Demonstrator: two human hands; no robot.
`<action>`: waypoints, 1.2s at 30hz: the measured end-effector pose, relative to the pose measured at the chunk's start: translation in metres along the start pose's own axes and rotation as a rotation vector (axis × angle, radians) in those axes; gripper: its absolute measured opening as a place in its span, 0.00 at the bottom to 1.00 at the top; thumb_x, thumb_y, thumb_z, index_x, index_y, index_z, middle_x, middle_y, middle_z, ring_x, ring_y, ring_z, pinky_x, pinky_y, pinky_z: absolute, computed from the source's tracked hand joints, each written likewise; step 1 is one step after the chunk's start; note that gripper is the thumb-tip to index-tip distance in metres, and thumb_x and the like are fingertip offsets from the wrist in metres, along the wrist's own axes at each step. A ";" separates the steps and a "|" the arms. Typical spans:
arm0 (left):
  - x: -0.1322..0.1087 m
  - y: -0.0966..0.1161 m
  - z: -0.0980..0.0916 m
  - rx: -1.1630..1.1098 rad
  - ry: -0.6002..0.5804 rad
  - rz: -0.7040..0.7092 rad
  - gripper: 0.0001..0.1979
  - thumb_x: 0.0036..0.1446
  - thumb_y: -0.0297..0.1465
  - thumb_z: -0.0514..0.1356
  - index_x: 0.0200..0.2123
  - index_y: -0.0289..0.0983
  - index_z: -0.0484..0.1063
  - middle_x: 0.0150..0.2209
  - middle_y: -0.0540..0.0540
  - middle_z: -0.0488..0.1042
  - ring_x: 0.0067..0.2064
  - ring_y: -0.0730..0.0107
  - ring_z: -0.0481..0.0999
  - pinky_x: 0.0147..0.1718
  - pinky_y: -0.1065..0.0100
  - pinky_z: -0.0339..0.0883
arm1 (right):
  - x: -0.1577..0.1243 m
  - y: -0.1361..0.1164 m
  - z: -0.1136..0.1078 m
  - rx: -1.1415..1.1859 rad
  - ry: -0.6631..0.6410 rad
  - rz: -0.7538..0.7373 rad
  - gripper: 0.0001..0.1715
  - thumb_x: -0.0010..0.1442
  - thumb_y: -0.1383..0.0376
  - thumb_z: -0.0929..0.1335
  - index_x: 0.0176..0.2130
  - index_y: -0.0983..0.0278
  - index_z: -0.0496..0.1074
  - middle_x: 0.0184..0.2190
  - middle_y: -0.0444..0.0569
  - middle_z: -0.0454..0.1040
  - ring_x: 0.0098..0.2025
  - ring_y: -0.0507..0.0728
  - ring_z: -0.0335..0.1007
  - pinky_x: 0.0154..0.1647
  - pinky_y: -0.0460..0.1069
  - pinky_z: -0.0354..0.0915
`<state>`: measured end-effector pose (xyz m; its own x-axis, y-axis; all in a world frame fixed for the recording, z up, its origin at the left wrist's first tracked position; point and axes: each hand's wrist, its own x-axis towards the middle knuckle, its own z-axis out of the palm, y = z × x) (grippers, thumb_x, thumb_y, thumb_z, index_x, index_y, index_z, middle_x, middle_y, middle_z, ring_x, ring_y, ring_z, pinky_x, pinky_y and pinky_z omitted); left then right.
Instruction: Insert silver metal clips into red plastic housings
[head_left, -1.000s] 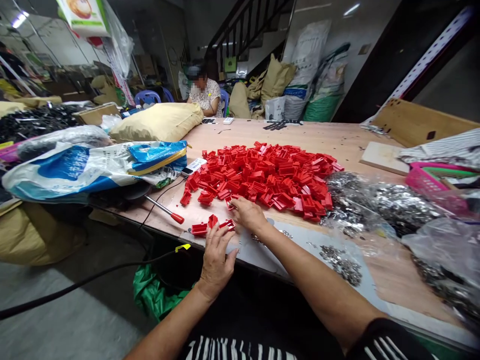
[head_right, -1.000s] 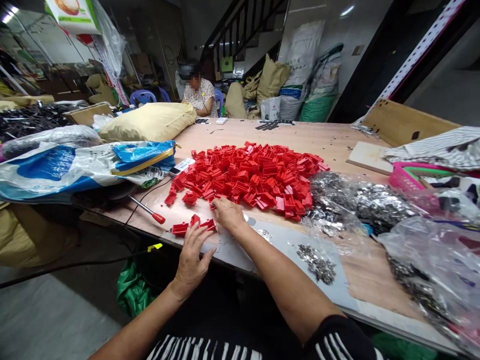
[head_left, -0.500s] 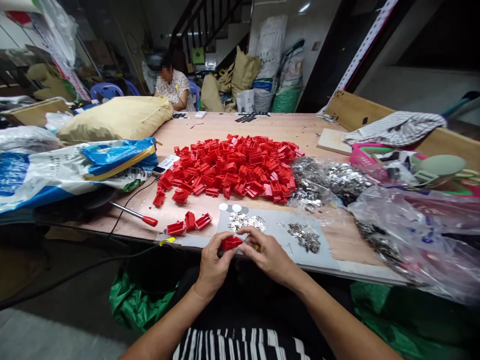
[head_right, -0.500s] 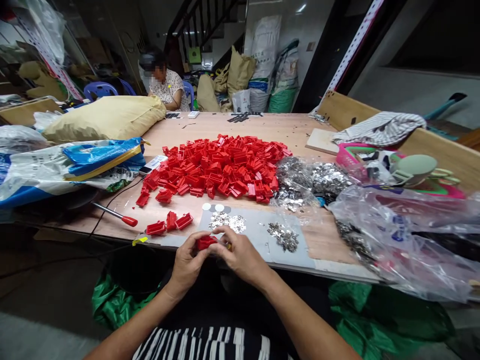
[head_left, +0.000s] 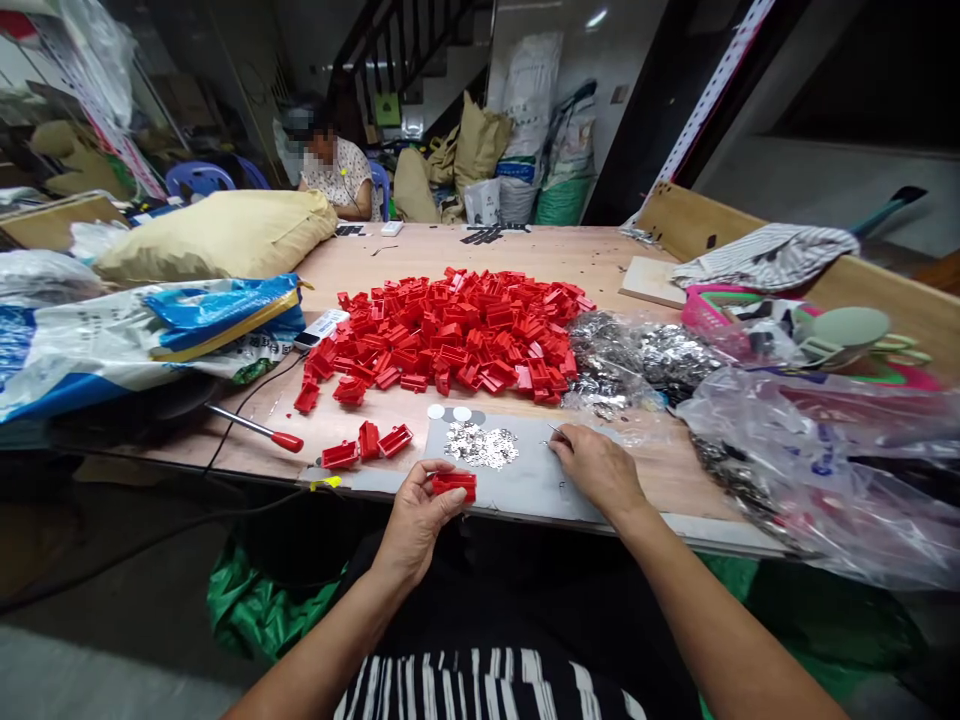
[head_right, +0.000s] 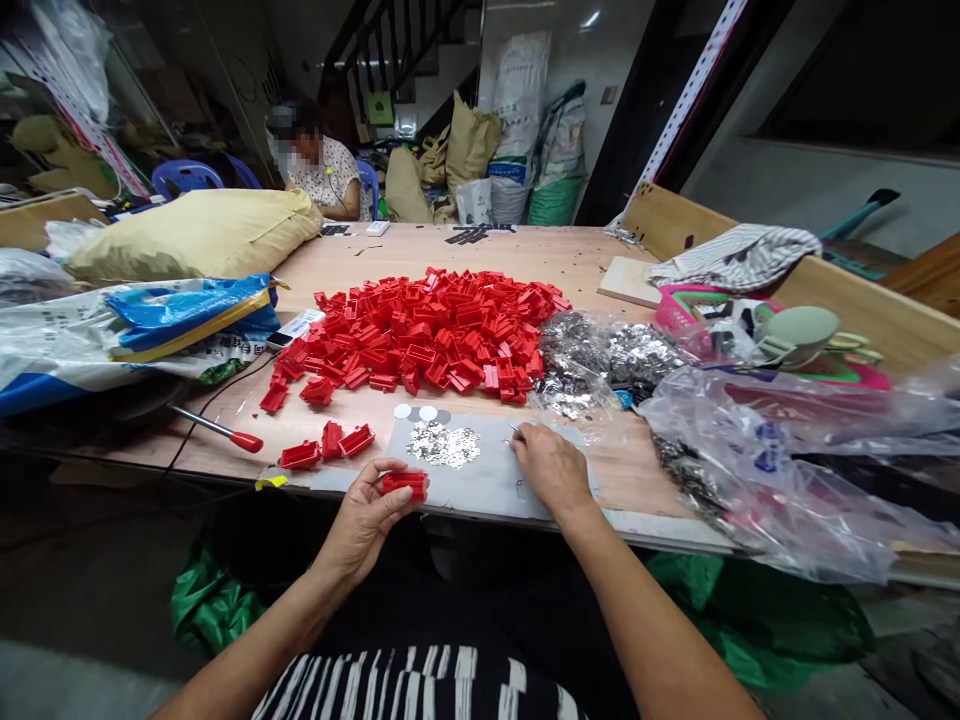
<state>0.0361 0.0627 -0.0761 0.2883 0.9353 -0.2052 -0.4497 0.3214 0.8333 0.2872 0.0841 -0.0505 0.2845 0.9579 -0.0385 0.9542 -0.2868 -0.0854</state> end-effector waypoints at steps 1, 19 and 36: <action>0.000 0.000 0.000 0.083 0.009 0.076 0.21 0.49 0.28 0.67 0.44 0.36 0.62 0.41 0.44 0.75 0.41 0.70 0.77 0.46 0.65 0.69 | 0.000 -0.001 0.000 0.015 0.011 -0.008 0.13 0.63 0.59 0.61 0.39 0.61 0.72 0.41 0.48 0.74 0.38 0.55 0.70 0.31 0.45 0.53; -0.003 0.001 0.001 0.992 -0.037 0.853 0.20 0.55 0.21 0.59 0.51 0.38 0.63 0.45 0.44 0.73 0.46 0.68 0.75 0.46 0.67 0.70 | -0.067 -0.057 -0.011 0.829 0.074 -0.436 0.12 0.62 0.59 0.64 0.35 0.65 0.71 0.26 0.44 0.71 0.26 0.47 0.62 0.30 0.41 0.59; -0.007 0.001 0.006 0.964 -0.092 0.921 0.17 0.56 0.22 0.58 0.49 0.38 0.63 0.43 0.44 0.72 0.46 0.67 0.73 0.45 0.65 0.70 | -0.075 -0.055 0.001 0.807 0.113 -0.476 0.11 0.63 0.60 0.63 0.36 0.64 0.70 0.29 0.45 0.71 0.28 0.47 0.63 0.32 0.42 0.59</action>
<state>0.0390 0.0559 -0.0708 0.2774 0.7278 0.6272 0.2521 -0.6851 0.6835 0.2134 0.0277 -0.0439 -0.0709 0.9598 0.2715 0.6316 0.2538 -0.7326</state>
